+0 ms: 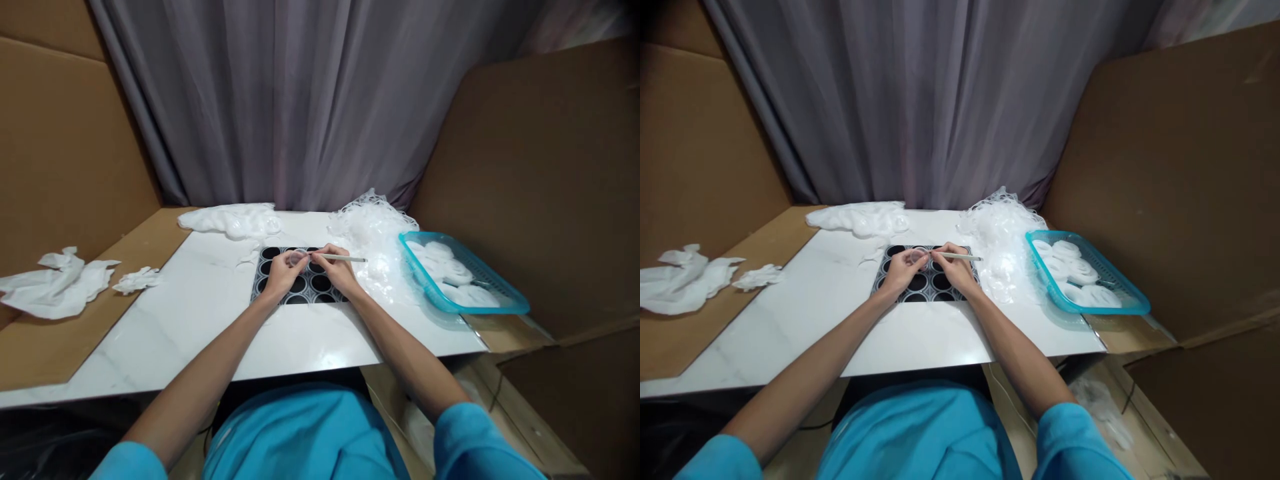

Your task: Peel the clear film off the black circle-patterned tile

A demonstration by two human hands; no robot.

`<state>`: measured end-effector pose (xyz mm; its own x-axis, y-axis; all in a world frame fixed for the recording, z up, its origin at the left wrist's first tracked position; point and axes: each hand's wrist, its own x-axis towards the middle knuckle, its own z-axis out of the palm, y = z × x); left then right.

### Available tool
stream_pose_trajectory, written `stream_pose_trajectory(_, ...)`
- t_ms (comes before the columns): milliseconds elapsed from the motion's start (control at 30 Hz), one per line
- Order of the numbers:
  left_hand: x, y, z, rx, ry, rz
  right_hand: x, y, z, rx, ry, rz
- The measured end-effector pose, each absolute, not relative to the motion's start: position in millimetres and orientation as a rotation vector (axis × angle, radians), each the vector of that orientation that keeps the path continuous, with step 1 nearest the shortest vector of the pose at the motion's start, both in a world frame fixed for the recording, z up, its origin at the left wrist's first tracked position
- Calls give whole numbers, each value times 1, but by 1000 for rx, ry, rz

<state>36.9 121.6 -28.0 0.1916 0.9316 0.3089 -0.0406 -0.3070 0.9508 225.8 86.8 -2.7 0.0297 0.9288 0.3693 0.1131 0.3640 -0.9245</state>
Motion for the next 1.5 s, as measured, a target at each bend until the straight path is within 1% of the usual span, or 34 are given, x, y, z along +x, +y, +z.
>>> stream_pose_trajectory(333,33,122,-29,1589,932,1287,221,78,-2,-1049,-1511,754)
stream_pose_trajectory(633,33,117,-25,1704,975,1285,219,74,-1,-1139,-1689,482)
stream_pose_trajectory(767,32,117,-25,1748,1001,1279,216,76,-5,-1162,-1719,413)
stream_pose_trajectory(1300,31,121,-29,1774,1042,1251,217,86,-18,-1245,-1732,325)
stream_pose_trajectory(1500,29,119,-29,1750,1139,1315,234,91,-14,-1317,-1630,190)
